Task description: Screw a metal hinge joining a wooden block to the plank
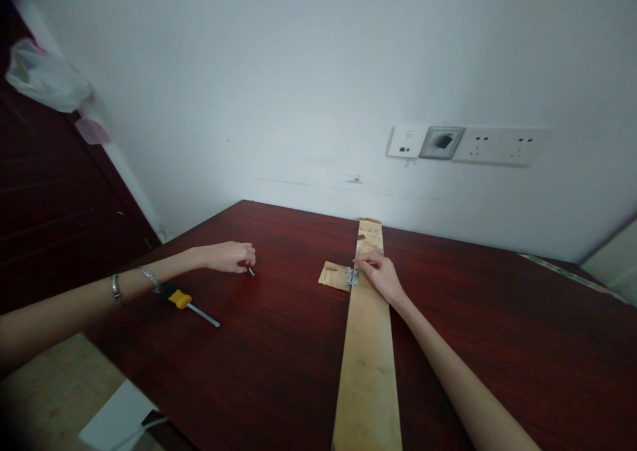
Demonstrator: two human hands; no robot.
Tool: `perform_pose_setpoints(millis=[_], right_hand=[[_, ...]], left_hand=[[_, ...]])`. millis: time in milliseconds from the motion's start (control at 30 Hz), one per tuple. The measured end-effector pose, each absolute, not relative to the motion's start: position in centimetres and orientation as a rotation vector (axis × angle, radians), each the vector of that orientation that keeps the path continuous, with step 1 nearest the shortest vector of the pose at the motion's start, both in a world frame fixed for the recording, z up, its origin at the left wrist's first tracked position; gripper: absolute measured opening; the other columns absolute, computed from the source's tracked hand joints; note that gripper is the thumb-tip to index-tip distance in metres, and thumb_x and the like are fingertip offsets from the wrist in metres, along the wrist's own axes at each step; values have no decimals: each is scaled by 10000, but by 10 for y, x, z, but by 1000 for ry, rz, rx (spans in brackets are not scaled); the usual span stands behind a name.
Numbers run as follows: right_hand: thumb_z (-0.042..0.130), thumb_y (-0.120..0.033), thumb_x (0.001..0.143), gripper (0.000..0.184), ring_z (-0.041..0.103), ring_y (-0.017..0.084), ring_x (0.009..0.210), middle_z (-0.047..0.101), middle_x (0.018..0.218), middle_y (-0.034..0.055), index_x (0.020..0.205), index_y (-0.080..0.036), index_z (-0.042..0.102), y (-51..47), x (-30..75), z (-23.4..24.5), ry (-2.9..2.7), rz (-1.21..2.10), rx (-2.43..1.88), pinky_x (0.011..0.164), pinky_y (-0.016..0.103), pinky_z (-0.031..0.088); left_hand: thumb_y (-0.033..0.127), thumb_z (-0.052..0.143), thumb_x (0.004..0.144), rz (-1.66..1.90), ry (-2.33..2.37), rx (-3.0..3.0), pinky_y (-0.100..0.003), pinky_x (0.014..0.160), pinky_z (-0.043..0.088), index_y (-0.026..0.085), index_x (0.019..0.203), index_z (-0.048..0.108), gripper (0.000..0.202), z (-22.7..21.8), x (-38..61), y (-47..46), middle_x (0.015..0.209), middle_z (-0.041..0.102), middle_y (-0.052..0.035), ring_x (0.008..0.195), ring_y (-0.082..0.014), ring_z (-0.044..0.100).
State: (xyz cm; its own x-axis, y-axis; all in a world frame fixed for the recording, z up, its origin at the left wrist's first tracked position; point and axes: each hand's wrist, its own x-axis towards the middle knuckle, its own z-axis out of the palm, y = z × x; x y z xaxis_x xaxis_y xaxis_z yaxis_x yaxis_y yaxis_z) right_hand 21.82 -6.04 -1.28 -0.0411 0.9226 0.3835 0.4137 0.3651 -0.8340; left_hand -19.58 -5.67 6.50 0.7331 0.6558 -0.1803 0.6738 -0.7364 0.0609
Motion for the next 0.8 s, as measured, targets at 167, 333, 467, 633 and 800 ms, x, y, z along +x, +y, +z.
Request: perform_pose_setpoints(millis=[167, 333, 467, 633, 800], right_hand=[[592, -340, 729, 207, 662, 263, 865, 750, 873, 53, 746, -220, 759, -61, 218, -13, -1633, 642, -1224, 840, 384, 482], [593, -339, 728, 210, 661, 261, 869, 752, 864, 50, 745, -217, 763, -61, 219, -12, -1631, 649, -1224, 852, 382, 476], [606, -323, 711, 196, 664, 258, 865, 752, 852, 50, 736, -207, 763, -59, 219, -13, -1610, 670, -1216, 842, 376, 480], [612, -348, 693, 214, 673, 274, 861, 757, 857, 71, 733, -196, 757, -58, 222, -8, -1544, 675, -1191, 838, 411, 487], [671, -377, 665, 210, 674, 262, 838, 750, 843, 85, 723, -188, 742, -64, 222, 19, -1532, 642, -1111, 788, 397, 505]], left_hand=[[82, 572, 717, -214, 1141, 2814, -255, 755, 432, 204, 782, 633, 151, 58, -188, -60, 809, 623, -28, 862, -189, 554], [137, 625, 724, -111, 1137, 2755, -263, 816, 435, 198, 687, 598, 76, 51, -187, -57, 741, 605, -10, 795, -172, 561], [104, 606, 705, -197, 1122, 2796, -241, 756, 433, 185, 686, 599, 84, 53, -183, -56, 759, 608, -16, 805, -168, 564], [101, 583, 705, -3, 1070, 2783, -231, 680, 420, 166, 726, 622, 78, 61, -157, -51, 783, 607, -17, 755, -149, 566], [140, 606, 706, 611, 930, 2506, -236, 680, 444, 140, 729, 624, 29, 69, -96, -45, 778, 621, -21, 710, -130, 571]])
